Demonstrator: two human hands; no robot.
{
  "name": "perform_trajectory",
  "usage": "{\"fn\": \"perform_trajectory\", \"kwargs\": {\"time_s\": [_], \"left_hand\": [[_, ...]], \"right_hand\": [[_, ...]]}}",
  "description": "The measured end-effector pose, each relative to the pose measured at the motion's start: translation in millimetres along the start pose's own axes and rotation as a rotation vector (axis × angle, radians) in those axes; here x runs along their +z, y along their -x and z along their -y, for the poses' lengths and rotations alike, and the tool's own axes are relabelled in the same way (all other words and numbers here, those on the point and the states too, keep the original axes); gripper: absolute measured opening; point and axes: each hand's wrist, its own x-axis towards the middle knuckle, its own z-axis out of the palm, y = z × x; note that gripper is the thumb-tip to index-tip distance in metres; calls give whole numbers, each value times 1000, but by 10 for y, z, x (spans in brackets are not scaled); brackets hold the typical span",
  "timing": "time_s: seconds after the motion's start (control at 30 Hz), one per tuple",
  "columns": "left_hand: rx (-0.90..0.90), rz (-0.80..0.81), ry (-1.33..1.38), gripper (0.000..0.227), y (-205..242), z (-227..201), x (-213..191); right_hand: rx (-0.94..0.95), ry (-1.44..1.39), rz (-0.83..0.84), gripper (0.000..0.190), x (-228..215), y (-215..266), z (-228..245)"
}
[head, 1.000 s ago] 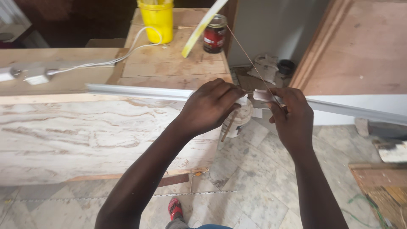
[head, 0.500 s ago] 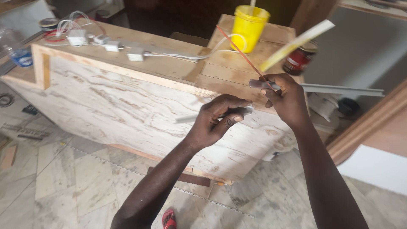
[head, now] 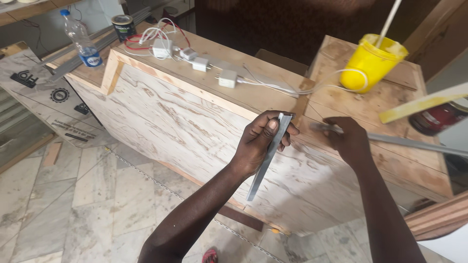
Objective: The person uses a red utility knife to score a long silver metal profile on a wooden workbench. They repeatedly score the material along the edge and then snap it to separate the pieces. The person handles the metal profile and the knife throughout the process.
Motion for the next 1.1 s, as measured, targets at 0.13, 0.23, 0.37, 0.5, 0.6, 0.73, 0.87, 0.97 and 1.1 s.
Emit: {"fn": "perform_trajectory", "kwargs": {"time_s": [0.13,0.23,0.37,0.5,0.6,0.73,0.87,0.97,1.1], "left_hand": [[-42,-24,39,47,-29,-87,-329],[-38,-33,47,47,-16,-128,-548],[-59,-110,-16,44,91,-177,-849],[28,-294,-200,37,404,-217,-1192],[11,-512,-310,27,725,-352,-1461],[-21,-763,-355,16,1086,-616,-1752],[101,-849,-349,15,1332,-919,-2081],[174,-897,-394,12,1392,-1209,-2496],[300,-852,-453,15,1363,-1755,-3154]], "right_hand": [[-94,249,-78,33,65,-38,-133],[-95,351,-73,33,44,-22,-234],[-109,237,-65,38,62,48,-474],[-257,380,-140,36,126,-57,-845],[-217,160,-157,36,455,-153,-899],[-79,-398,163,37,1512,20,-407],[38,-770,508,39,2620,104,712],[65,-977,666,38,3403,20,1695],[41,-1000,730,32,4195,-119,2827]]}}
